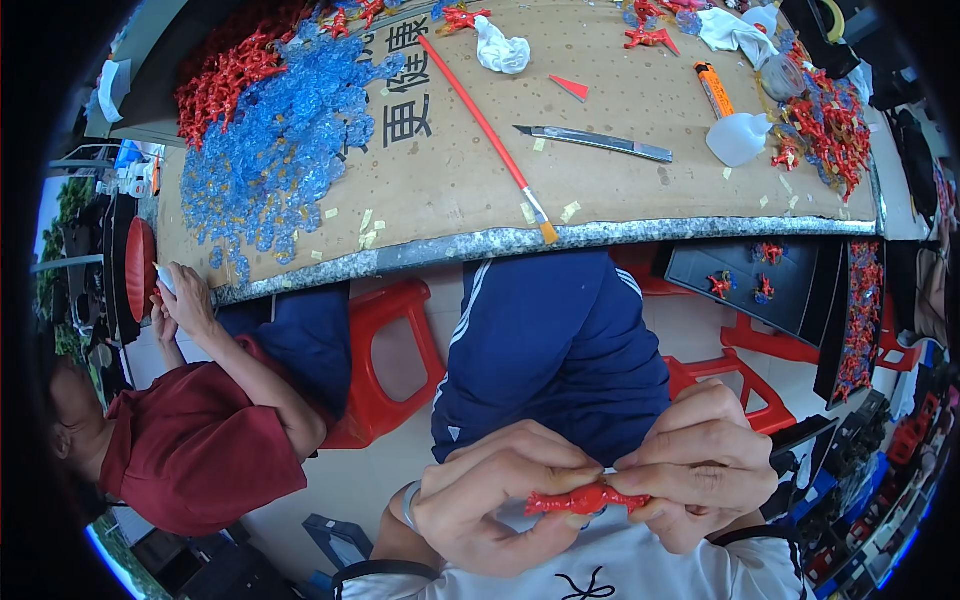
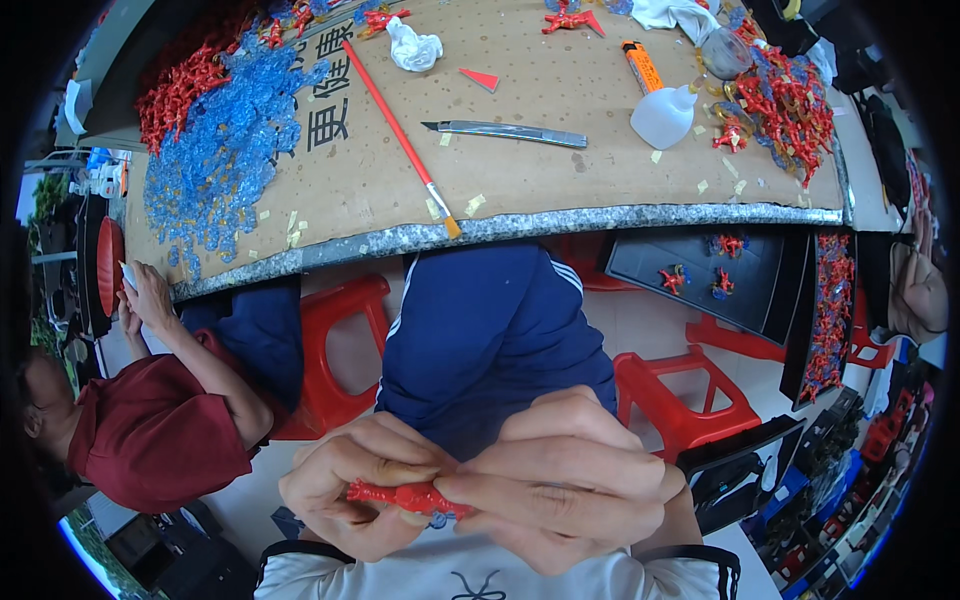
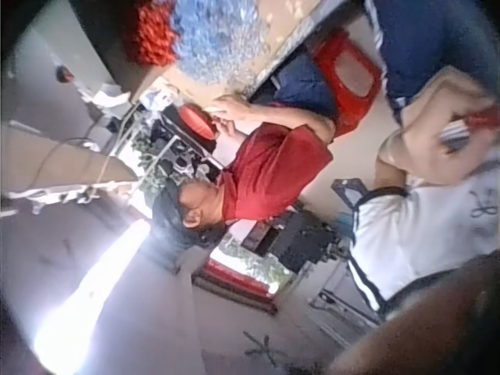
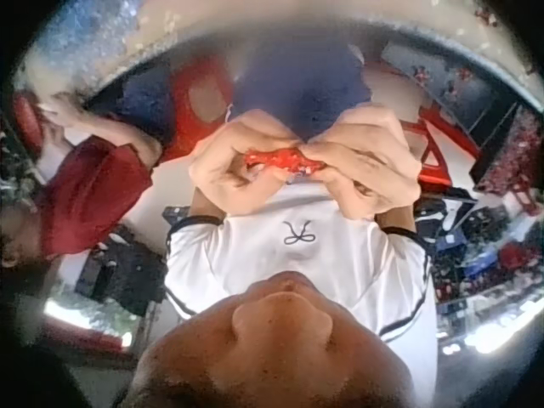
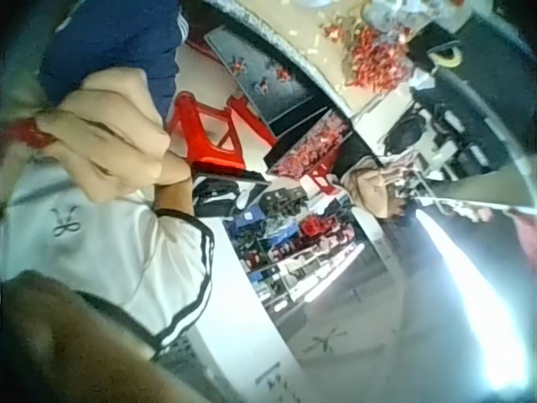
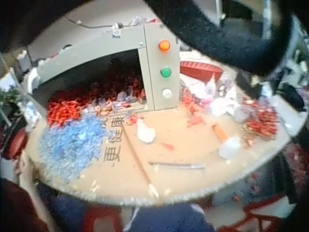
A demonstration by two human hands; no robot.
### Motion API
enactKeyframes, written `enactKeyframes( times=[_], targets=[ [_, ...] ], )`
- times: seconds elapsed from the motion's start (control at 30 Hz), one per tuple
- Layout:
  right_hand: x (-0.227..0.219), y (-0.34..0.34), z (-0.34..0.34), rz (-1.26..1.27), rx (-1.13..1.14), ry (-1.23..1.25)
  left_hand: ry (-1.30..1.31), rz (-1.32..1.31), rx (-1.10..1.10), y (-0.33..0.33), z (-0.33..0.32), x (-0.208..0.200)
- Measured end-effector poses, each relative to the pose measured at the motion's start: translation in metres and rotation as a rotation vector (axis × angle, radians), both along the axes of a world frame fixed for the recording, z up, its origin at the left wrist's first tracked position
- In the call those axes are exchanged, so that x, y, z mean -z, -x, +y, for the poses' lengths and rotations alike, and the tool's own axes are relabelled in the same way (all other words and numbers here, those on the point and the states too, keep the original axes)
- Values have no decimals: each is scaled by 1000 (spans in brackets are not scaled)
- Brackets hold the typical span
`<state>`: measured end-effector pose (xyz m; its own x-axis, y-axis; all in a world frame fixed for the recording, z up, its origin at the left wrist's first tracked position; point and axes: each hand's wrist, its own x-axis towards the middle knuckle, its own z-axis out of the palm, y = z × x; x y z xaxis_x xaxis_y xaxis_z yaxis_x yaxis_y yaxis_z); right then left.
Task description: Assemble small plastic toy figures and glue components together.
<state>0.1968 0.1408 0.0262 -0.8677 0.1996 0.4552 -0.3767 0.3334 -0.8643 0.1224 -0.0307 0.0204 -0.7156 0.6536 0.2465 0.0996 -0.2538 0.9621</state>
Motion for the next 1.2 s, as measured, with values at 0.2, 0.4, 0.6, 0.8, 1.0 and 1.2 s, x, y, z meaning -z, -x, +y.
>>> enactKeyframes(
  times=[0.2, 0.4, 0.6, 0.8, 1.0, 1.2],
  targets=[
    [1, -4, 0, 5, -1, -25, -12, 11, 46, 1, -2, -2],
    [0, -4, -3, 21, 40, -19, 1, 13, -14, 0, 1, -3],
    [-1, -3, -10, 48, 106, 12, 3, 29, -43, -4, 1, -3],
    [0, -9, -6, 30, 58, -12, 31, 49, -69, -10, -1, -5],
    [0, -14, -4, -3, 63, -35, 39, 79, -51, -9, 2, -6],
    [0, -12, -4, 40, 80, -36, 15, 32, -7, -8, 3, -4]
  ],
)
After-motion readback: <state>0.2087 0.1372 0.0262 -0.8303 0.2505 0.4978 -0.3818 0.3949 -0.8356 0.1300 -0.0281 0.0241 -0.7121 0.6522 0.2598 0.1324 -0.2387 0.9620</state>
